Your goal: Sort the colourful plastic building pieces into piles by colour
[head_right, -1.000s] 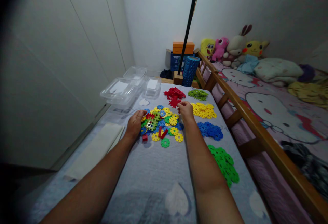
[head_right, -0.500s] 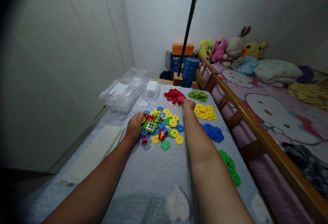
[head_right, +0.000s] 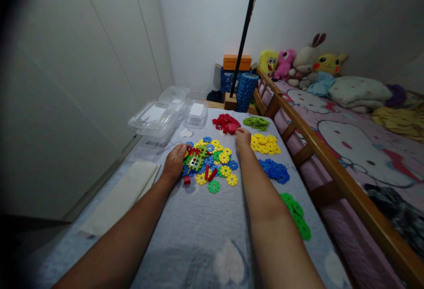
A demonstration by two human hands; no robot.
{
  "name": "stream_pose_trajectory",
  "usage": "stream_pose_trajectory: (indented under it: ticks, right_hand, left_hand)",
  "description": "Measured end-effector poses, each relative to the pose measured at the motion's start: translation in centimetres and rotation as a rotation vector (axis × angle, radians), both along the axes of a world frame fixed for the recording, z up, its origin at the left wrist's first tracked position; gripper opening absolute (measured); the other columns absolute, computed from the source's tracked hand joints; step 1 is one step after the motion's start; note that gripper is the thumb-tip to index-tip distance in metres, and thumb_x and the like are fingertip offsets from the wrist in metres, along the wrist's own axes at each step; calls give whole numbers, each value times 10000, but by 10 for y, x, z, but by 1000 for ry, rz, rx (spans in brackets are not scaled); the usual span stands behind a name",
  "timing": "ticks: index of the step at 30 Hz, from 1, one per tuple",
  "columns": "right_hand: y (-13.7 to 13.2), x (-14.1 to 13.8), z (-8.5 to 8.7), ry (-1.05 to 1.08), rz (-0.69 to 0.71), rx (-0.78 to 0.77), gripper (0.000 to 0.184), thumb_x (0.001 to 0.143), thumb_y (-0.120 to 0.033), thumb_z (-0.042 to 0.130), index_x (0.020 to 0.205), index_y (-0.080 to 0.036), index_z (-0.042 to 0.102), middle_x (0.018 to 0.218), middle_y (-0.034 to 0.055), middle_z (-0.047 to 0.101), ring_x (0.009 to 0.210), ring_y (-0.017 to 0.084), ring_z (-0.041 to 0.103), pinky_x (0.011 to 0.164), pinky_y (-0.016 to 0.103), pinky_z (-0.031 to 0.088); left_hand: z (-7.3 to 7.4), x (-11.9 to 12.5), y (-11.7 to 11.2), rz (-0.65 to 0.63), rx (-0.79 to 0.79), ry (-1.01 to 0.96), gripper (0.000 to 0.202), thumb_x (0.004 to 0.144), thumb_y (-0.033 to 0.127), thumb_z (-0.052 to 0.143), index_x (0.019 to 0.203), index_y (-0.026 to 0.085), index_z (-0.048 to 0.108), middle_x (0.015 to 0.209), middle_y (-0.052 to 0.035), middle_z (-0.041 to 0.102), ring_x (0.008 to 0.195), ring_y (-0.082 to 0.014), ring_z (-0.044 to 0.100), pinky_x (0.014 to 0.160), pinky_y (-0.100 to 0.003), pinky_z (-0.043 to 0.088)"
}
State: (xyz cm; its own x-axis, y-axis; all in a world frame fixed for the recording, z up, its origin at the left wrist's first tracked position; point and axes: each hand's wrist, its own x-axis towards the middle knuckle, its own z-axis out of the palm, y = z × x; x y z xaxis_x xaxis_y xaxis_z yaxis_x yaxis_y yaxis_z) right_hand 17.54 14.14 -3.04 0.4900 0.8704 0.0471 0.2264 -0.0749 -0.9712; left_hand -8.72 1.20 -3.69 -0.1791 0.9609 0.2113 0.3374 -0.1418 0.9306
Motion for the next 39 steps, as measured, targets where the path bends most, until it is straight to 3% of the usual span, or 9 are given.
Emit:
stream_pose_trajectory:
  ticks: [3,7,11,15,18,23,29,35,39]
  right_hand:
    - [-18,-3,7,130,-69,-34,272,620,-243,571,868,-182,666,659,-46,581,550,107,473,500,208,381]
    - [-45,-6,18,143,16,-31,274,628,-267,581,885,-192,640,734,-32,611,615,111,525,535,208,409]
    - [-72,-11,31,-1,361,-59,214,663,-306,635,841,-187,635,722,-31,611,637,123,549,577,233,417]
    - [-91,-19,53,-364,851,-205,91,729,-248,661,777,-171,665,687,-29,606,632,114,517,600,235,382]
    - [-100,-30,68,-661,1030,-330,74,766,-197,692,834,-172,705,721,-17,641,649,115,528,601,230,357]
    - [-116,-59,77,-1067,993,-400,217,830,-382,731,913,-184,758,872,54,745,763,170,627,628,253,375]
    - [-129,-86,66,-1253,852,-432,417,827,-498,687,1092,-187,770,1106,140,774,965,265,709,707,286,464]
    - [-122,-80,61,-1158,861,-402,170,794,-301,674,883,-182,756,933,99,772,827,218,689,636,268,410]
    - [-114,-67,64,-858,887,-290,85,785,-221,659,714,-175,651,696,18,678,663,142,589,574,240,349]
  left_hand:
    - [0,0,0,-1,-3,-3,433,976,514,418,1016,198,711,1023,-83,737,1015,-241,669,954,-374,509]
    - [0,1,0,-7,-9,-10,445,973,523,411,1019,192,707,1033,-86,731,1023,-242,663,949,-369,506]
    - [0,1,1,-10,-19,-5,440,966,518,412,1011,193,705,1050,-86,728,1023,-241,657,956,-370,497]
    - [1,1,0,-10,-24,-10,433,961,517,418,1002,192,701,1045,-89,730,1005,-244,657,951,-378,494]
    - [2,1,0,-12,-26,-18,436,958,521,419,1004,190,698,1039,-89,731,991,-242,659,946,-377,494]
    - [3,1,0,-12,-5,-6,435,955,532,420,972,197,697,1011,-82,732,973,-237,659,927,-366,500]
    - [2,1,1,-18,0,-5,439,957,540,414,963,196,687,979,-83,724,960,-240,657,901,-368,506]
    - [1,2,1,-23,-3,-27,440,954,549,425,965,195,687,987,-82,727,966,-240,661,885,-363,512]
    - [2,3,0,-15,-9,-20,431,948,536,432,960,195,695,987,-78,731,960,-238,661,898,-365,508]
